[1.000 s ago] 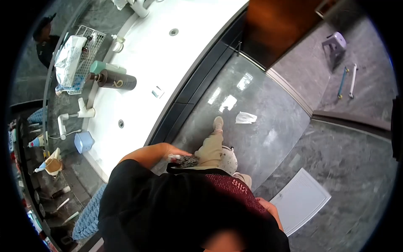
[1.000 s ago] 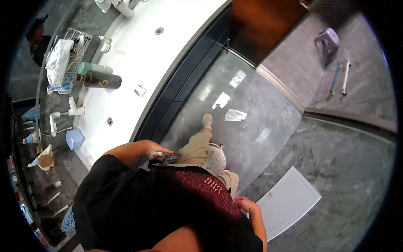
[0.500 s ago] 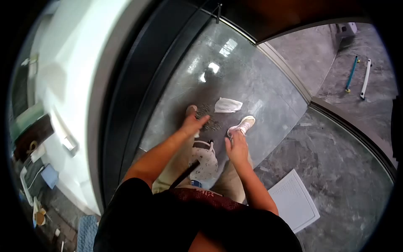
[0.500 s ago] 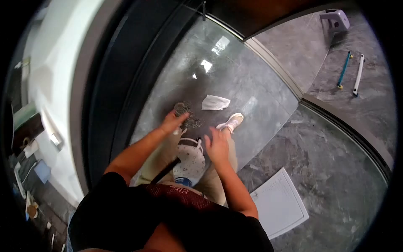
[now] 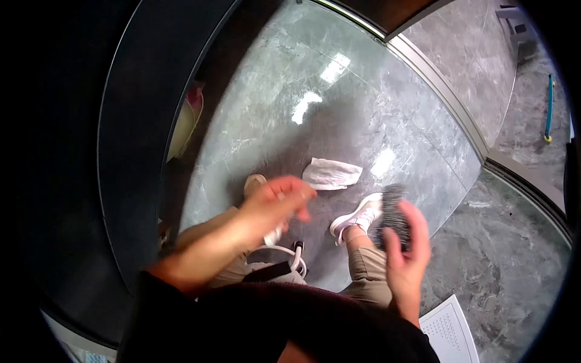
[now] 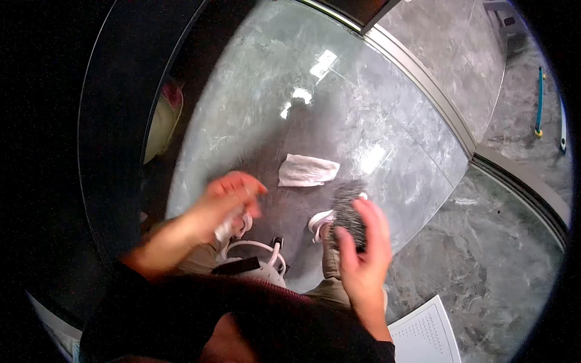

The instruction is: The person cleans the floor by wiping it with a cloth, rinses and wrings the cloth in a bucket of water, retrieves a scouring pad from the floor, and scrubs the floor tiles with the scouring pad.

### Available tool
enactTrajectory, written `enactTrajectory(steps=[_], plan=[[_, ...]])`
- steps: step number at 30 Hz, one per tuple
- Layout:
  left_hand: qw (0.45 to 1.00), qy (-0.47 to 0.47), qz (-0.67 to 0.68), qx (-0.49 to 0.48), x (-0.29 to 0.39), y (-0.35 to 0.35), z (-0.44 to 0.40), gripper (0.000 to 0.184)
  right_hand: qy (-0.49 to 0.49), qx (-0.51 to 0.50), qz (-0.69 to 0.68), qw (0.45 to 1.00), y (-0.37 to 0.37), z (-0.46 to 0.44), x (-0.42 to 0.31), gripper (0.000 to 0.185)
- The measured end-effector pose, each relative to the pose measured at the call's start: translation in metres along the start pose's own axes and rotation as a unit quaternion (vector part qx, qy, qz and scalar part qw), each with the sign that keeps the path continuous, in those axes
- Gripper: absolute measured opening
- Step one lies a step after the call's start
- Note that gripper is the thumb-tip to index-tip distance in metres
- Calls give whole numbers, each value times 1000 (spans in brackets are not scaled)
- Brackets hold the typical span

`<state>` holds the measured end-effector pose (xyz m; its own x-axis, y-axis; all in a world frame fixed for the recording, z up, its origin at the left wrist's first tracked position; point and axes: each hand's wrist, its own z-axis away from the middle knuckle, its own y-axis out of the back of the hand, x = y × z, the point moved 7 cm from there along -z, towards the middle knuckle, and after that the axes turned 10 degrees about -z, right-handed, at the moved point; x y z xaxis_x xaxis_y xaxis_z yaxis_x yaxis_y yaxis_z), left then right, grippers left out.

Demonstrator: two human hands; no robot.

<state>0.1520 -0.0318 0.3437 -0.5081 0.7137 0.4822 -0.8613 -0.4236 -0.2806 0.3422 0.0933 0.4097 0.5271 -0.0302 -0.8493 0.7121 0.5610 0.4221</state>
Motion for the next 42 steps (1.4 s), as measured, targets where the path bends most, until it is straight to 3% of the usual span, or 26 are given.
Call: enactTrajectory(steps=[1, 4, 5, 7, 10, 13, 15, 17, 18, 19, 21, 23, 24, 27, 30, 32, 36, 42], plan=[[999, 25, 39, -1, -3, 6, 4, 19, 26, 26, 0, 999, 10, 10, -8, 41], [971, -60, 228, -36, 2, 8, 25, 22, 96, 78, 38, 992, 20, 54, -36, 41], [973, -66, 218, -42, 3, 3, 37, 22, 116, 90, 79, 986, 22, 72, -50, 41], [937, -133, 322, -2, 5, 9, 52, 23, 168, 113, 85, 976, 19, 99, -61, 40], [900, -219, 374, 47, 11, 40, 70, 10, 248, 133, 44, 959, 0, 120, -73, 35], [852, -235, 467, -6, 10, 58, 93, 24, 294, 144, 27, 944, -22, 129, -69, 30], [866, -285, 410, 16, 14, 67, 123, 24, 316, 136, 5, 939, -27, 131, -71, 30], [879, -324, 350, 20, 20, 89, 147, 20, 207, 97, -41, 973, -35, 130, -55, 29], [885, -356, 301, 10, 24, 99, 159, 17, 238, 119, -37, 963, -36, 127, -51, 34], [874, -402, 257, 95, 22, 98, 185, 20, 222, 117, -54, 966, -40, 129, -48, 35], [889, -420, 149, 101, 22, 115, 198, 30, 208, 117, -69, 969, -45, 126, -42, 36], [892, -425, 101, 116, 11, 135, 203, 33, 278, 85, 24, 956, -62, 123, -29, 36], [907, -398, 37, 134, 1, 148, 199, 34, 234, 59, -13, 970, -74, 119, -15, 33], [928, -310, -111, 176, -24, 182, 174, 38, 233, -83, 131, 960, -124, 118, -5, 36], [929, -232, -168, 235, -51, 217, 124, 31, 266, -279, 264, 884, -187, 120, 14, 36], [934, -195, -210, 212, -75, 243, 69, 25, 237, -333, 325, 853, -216, 111, 22, 35], [946, -76, -190, 252, -134, 277, -20, 18, 270, -315, 289, 862, -254, 40, 78, 34], [929, -181, -71, 314, -155, 282, -102, 21, 183, -102, 247, 946, -250, -155, 187, 23]])
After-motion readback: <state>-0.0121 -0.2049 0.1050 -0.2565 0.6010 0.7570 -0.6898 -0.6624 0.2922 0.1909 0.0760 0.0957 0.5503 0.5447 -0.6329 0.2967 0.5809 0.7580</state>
